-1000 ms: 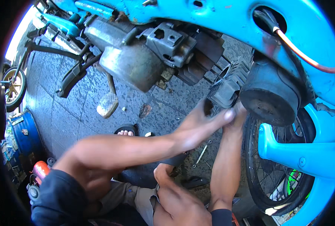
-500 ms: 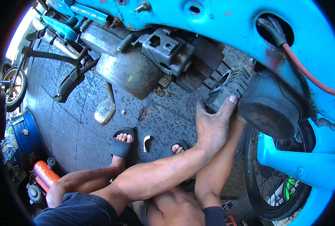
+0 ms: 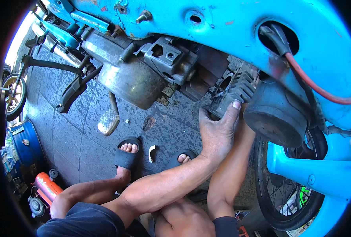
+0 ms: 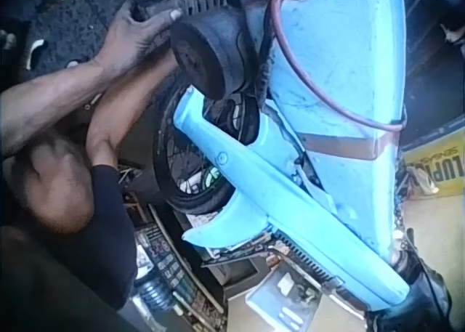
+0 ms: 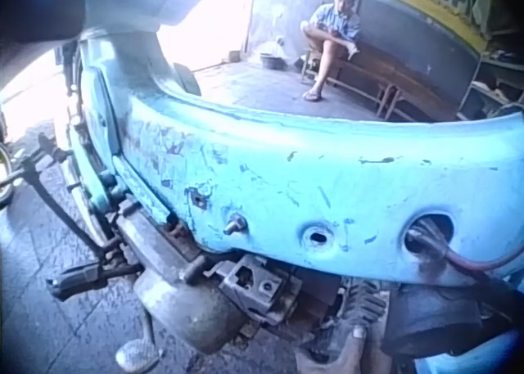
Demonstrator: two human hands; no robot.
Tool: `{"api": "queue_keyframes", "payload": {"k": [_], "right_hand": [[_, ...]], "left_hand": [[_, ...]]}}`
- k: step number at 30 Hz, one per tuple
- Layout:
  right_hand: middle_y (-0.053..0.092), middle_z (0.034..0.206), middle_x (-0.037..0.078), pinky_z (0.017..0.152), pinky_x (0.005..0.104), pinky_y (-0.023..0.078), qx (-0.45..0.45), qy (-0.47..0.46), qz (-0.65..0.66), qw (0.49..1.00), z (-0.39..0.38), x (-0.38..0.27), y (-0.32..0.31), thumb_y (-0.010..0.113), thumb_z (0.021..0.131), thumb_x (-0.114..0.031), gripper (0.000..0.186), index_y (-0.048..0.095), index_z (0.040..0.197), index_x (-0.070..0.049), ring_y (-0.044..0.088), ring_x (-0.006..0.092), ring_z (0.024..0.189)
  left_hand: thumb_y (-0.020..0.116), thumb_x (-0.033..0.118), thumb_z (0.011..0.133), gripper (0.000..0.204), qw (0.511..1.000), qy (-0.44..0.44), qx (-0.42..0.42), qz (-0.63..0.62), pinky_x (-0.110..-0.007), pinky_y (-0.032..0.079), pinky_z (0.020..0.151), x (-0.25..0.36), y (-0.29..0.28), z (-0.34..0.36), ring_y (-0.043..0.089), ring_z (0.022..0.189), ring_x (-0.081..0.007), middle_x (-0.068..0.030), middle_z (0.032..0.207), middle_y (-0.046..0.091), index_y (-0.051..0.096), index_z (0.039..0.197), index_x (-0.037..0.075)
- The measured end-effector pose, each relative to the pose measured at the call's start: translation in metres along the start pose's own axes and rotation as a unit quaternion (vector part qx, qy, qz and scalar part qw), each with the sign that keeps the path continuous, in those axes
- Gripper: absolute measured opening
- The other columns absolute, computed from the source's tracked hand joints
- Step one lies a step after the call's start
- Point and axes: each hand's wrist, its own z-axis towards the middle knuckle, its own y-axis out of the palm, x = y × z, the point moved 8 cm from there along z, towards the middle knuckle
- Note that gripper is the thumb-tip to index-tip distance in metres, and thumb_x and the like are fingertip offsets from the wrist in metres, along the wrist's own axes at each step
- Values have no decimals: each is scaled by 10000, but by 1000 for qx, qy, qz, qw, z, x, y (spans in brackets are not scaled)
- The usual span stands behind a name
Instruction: Applying sealant to a gasket and reassembling the cylinder head of a motorcycle engine.
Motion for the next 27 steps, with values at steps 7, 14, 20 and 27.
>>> {"api": "queue_keyframes", "payload": {"k": [7, 14, 20, 27], "right_hand": [[523, 1327, 165, 1000, 349, 434, -32, 14, 107, 994, 24, 28, 6, 473, 957, -367, 603, 390, 1412, 20, 544, 250, 1177], [519, 1342, 179, 992, 343, 448, -79, 16, 211, 974, 7, 21, 7, 481, 941, -379, 636, 376, 1418, 28, 555, 259, 1179], [543, 1293, 155, 973, 314, 459, -28, -40, 56, 997, 14, 13, 3, 465, 958, -382, 617, 388, 1402, 38, 565, 207, 1126], [610, 1175, 115, 945, 288, 464, 116, -90, -162, 976, 9, 20, 16, 409, 1013, -413, 569, 468, 1345, 45, 577, 143, 1040]], "left_hand": [[792, 265, 821, 608, 997, 8, -3, -74, -308, 461, 909, 14, -6, 12, 583, 1008, -195, -165, 1119, 608, 461, 1179, -98], [791, 269, 825, 599, 999, -18, -4, -34, -303, 457, 907, 13, -7, 10, 570, 1016, -182, -158, 1134, 593, 465, 1182, -85], [710, 435, 876, 617, 999, 10, -46, 22, -291, 424, 928, 22, -16, 0, 548, 1005, -155, -124, 1090, 603, 516, 1162, -76], [681, 460, 888, 591, 995, -5, -56, 88, -277, 423, 844, 26, -31, 5, 534, 925, -132, -80, 1052, 619, 566, 1154, -55]]}}
